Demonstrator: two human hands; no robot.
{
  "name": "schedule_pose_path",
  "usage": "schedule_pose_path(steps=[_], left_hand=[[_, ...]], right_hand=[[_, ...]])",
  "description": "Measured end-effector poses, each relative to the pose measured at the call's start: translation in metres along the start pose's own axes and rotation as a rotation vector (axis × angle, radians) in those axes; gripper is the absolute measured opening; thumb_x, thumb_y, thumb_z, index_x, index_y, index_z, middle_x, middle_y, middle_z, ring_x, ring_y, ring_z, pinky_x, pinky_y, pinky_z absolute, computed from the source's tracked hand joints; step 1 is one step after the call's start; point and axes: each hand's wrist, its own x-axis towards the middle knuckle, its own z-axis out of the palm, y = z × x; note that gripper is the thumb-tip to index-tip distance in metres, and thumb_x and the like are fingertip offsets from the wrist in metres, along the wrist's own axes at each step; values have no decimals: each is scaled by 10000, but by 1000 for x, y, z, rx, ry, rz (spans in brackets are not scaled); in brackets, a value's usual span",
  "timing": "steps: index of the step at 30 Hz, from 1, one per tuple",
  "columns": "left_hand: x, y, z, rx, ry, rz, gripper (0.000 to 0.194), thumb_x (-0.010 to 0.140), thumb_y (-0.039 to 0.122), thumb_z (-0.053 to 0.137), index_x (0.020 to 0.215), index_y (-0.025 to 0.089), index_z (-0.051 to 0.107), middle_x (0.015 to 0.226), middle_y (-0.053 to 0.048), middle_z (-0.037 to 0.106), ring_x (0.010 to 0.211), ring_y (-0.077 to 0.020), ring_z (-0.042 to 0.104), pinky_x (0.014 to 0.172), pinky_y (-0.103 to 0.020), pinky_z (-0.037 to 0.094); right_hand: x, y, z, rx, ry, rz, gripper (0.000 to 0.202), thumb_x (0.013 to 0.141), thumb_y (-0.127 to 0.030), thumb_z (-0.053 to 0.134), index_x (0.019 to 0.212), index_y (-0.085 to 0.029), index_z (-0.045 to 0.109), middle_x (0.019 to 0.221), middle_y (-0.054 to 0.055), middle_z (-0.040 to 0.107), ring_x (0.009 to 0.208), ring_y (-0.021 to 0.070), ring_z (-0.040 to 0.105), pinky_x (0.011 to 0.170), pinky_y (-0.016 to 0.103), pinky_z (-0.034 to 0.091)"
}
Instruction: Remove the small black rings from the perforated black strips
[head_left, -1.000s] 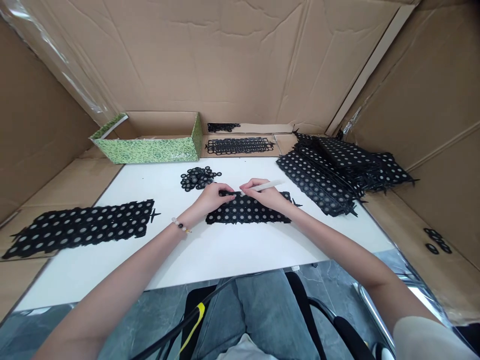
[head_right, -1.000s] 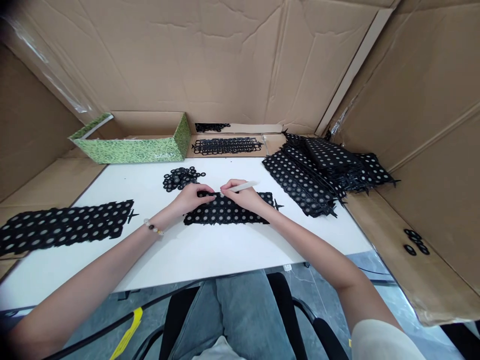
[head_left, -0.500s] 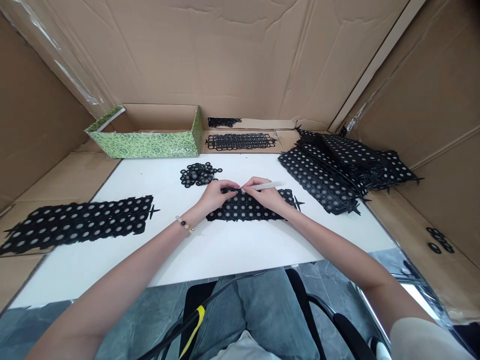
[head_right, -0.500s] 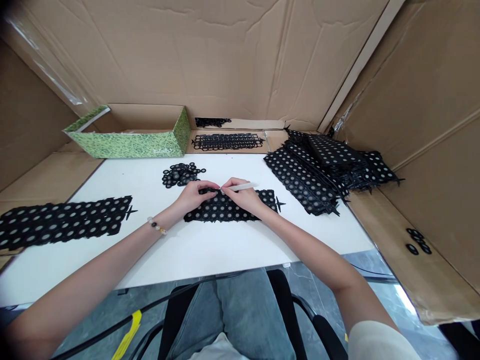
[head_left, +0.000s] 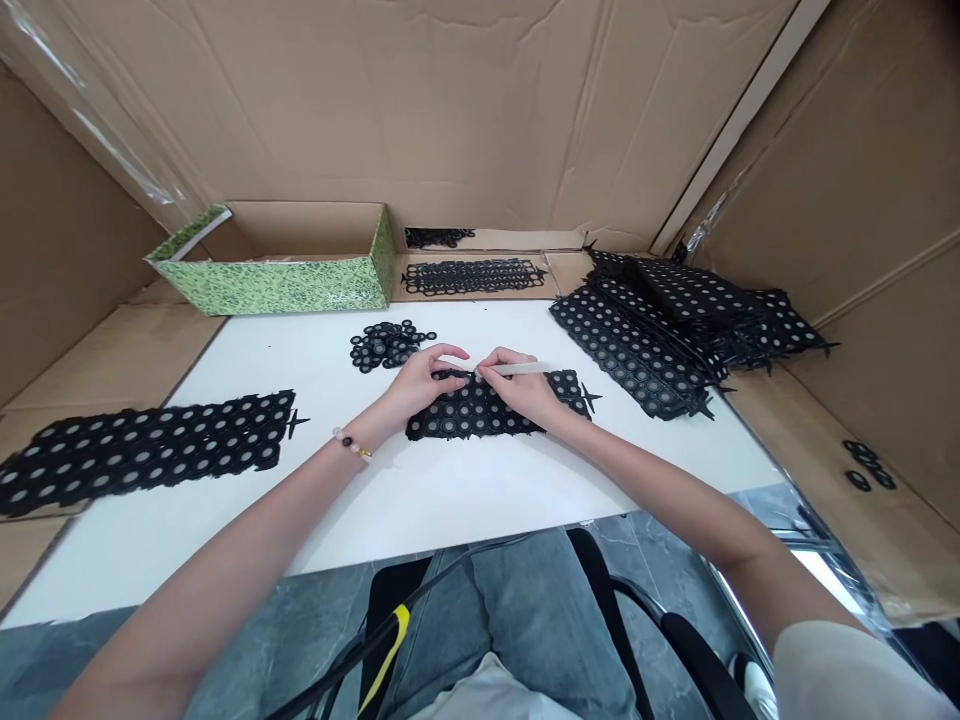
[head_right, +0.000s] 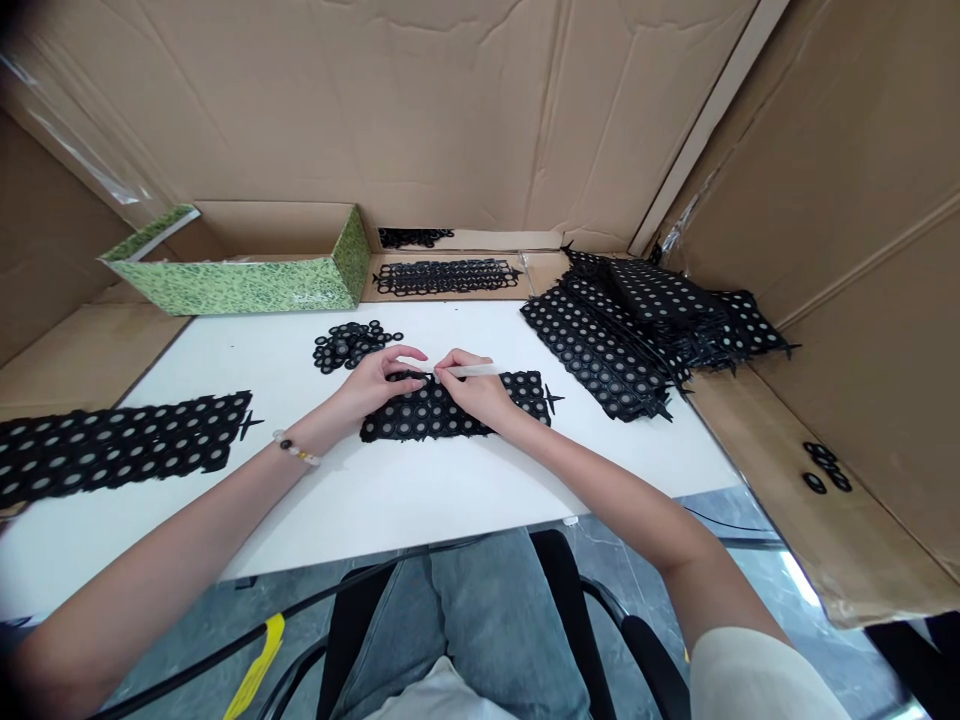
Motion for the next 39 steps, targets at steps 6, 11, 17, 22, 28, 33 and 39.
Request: schedule_pose_path(steps=[6, 11, 17, 22, 28, 33, 39], left_hand=[[4, -2, -24, 312, -43, -67, 214, 668, 386, 752, 806, 224, 768, 937, -58, 781, 952, -311, 691, 951, -439, 483], [6, -7, -22, 268, 17, -57, 206, 636, 377, 775, 782, 232, 784, 910, -45, 790, 921, -297, 689, 944, -432, 486], [2, -10, -15, 177, 64, -61, 236, 670, 374, 754, 850, 229, 799, 975, -48, 790, 952, -290, 684, 962, -429, 477], [-1, -5, -12, 111, 62, -90, 281, 663, 366, 754, 887, 196, 773, 1004, -64, 777, 988, -286, 673, 979, -431, 461], [0, -4, -12, 40, 57, -50, 289, 643, 336, 777, 889, 202, 707, 1072, -66, 747, 1067, -271, 646, 1019, -418, 430], [-2, -6, -11, -16, 59, -65, 355, 646, 358, 793, 945, 196, 691, 1099, -68, 725, 1060, -263, 645, 976, -395, 448], [3, -7, -21, 63, -13, -46, 438, 648, 416, 799, 1017, 192, 720, 1088, -72, 736, 998, -254, 655, 914, -378, 472]], right_hand=[[13, -5, -7, 120, -114, 28, 145, 831, -322, 634, 766, -199, 674, 849, 34, 735, 825, 187, 655, 787, 313, 478], [20, 1, 7, 120, -107, 39, 156, 820, -335, 631, 750, -199, 666, 789, 19, 715, 769, 176, 632, 741, 308, 474], [17, 6, 9, 136, -92, 36, 170, 827, -355, 635, 765, -201, 669, 804, 16, 712, 776, 174, 629, 757, 308, 471], [16, 7, 9, 177, -80, 29, 176, 838, -360, 638, 768, -201, 667, 826, 26, 718, 803, 182, 643, 800, 322, 481], [11, 8, 15, 107, -80, 17, 162, 863, -353, 610, 804, -211, 659, 857, 19, 719, 821, 184, 637, 787, 314, 472], [7, 7, 20, -12, -70, -62, 150, 897, -334, 561, 839, -228, 650, 836, -4, 703, 769, 169, 610, 704, 283, 437], [11, 6, 13, 21, -48, -25, 152, 869, -333, 579, 792, -218, 643, 806, 5, 702, 773, 177, 618, 726, 295, 457]])
